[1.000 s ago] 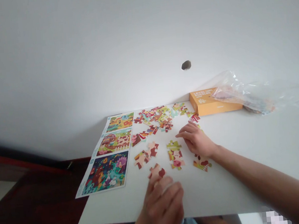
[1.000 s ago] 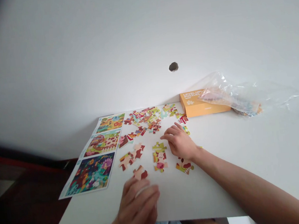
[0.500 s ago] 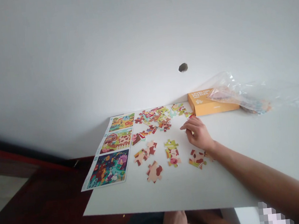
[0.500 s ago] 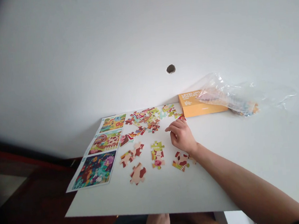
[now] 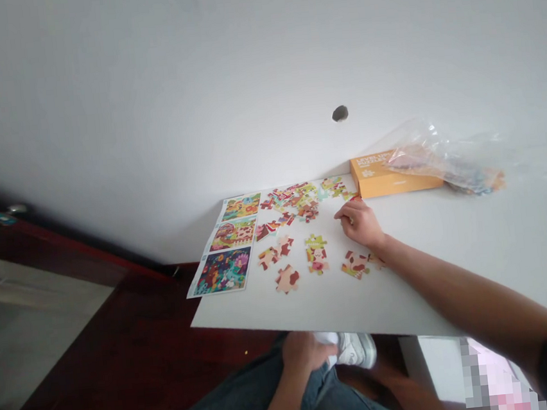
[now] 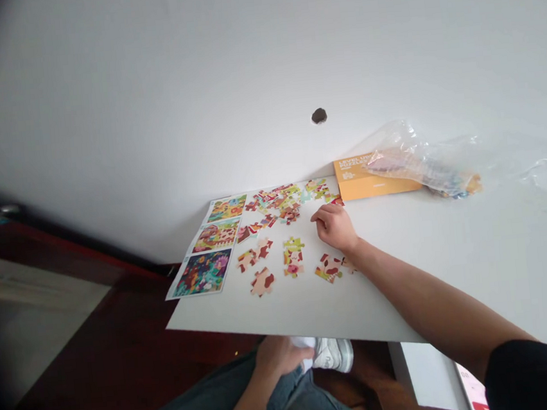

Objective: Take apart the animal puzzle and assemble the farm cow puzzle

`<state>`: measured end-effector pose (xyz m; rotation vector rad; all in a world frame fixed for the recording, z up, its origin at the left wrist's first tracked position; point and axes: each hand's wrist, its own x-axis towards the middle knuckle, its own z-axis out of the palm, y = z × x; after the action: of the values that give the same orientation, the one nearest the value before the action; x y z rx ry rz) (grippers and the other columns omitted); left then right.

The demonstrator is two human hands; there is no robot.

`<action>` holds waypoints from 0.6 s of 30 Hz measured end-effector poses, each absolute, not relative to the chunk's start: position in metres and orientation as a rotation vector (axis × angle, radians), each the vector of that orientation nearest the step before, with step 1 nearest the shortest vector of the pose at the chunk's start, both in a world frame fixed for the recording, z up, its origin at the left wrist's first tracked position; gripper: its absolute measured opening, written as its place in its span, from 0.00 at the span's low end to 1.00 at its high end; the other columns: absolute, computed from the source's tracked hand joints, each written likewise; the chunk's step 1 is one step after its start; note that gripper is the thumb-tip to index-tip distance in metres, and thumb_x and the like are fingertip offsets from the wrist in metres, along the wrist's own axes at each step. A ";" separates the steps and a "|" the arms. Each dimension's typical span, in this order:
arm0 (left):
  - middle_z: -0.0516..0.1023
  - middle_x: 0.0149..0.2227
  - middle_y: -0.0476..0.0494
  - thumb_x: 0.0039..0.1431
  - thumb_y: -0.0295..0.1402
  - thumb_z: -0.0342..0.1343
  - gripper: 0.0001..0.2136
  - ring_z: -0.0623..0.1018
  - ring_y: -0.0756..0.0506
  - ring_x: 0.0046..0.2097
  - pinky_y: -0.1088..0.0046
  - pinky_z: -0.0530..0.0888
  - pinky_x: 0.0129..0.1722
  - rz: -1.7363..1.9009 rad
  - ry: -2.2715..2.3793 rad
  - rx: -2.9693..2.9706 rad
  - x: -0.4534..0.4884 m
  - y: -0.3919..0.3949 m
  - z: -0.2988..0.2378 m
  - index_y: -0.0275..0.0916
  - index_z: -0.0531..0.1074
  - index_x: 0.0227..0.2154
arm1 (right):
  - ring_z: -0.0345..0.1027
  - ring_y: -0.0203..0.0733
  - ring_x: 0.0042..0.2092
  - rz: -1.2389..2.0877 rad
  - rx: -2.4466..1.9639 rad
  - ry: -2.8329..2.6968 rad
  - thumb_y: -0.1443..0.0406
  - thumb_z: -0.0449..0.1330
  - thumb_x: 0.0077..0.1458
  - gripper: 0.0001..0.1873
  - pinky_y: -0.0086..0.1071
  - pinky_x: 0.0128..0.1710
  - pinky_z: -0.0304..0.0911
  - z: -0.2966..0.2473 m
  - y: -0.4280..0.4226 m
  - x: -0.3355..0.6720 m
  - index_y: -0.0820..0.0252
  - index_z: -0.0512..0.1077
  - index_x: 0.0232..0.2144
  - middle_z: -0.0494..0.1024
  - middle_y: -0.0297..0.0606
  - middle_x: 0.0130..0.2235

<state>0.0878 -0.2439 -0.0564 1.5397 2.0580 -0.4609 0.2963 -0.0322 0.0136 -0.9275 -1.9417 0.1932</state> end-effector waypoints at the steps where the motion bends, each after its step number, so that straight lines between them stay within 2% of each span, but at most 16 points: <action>1: 0.79 0.49 0.29 0.45 0.54 0.56 0.32 0.75 0.31 0.53 0.60 0.71 0.51 -0.469 2.103 1.555 0.092 -0.252 -0.055 0.33 0.78 0.46 | 0.70 0.43 0.36 0.194 -0.923 -1.946 0.75 0.52 0.49 0.14 0.36 0.42 0.62 0.014 -0.034 0.298 0.59 0.76 0.29 0.78 0.40 0.32; 5: 0.80 0.43 0.27 0.43 0.46 0.57 0.26 0.74 0.30 0.50 0.55 0.71 0.47 -0.542 2.156 1.645 0.112 -0.275 -0.049 0.30 0.80 0.40 | 0.69 0.43 0.36 0.198 -0.916 -1.979 0.74 0.52 0.50 0.13 0.36 0.43 0.61 0.014 -0.043 0.305 0.59 0.76 0.28 0.77 0.39 0.31; 13: 0.77 0.46 0.23 0.47 0.38 0.58 0.23 0.72 0.29 0.52 0.54 0.68 0.48 -0.652 2.051 1.746 0.165 -0.264 -0.031 0.28 0.78 0.44 | 0.69 0.44 0.39 0.200 -1.019 -2.037 0.73 0.51 0.53 0.13 0.37 0.45 0.59 0.018 -0.044 0.306 0.60 0.76 0.31 0.78 0.41 0.34; 16: 0.77 0.47 0.19 0.51 0.36 0.55 0.22 0.73 0.28 0.51 0.51 0.68 0.49 -0.563 1.973 1.819 0.181 -0.267 -0.023 0.24 0.77 0.45 | 0.69 0.44 0.41 0.192 -1.107 -2.043 0.73 0.51 0.53 0.14 0.37 0.46 0.58 0.022 -0.042 0.310 0.61 0.76 0.32 0.78 0.42 0.35; 18: 0.79 0.45 0.25 0.53 0.37 0.54 0.20 0.75 0.29 0.50 0.52 0.71 0.45 -0.252 1.731 1.863 0.187 -0.270 -0.013 0.31 0.78 0.46 | 0.69 0.44 0.41 0.191 -1.175 -2.059 0.73 0.51 0.53 0.14 0.36 0.46 0.57 0.026 -0.041 0.313 0.60 0.77 0.33 0.78 0.41 0.36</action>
<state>0.1870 -0.2703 -0.0130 1.8629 1.7306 -0.2522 0.3131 -0.0412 0.0262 -1.1754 -2.0586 0.1907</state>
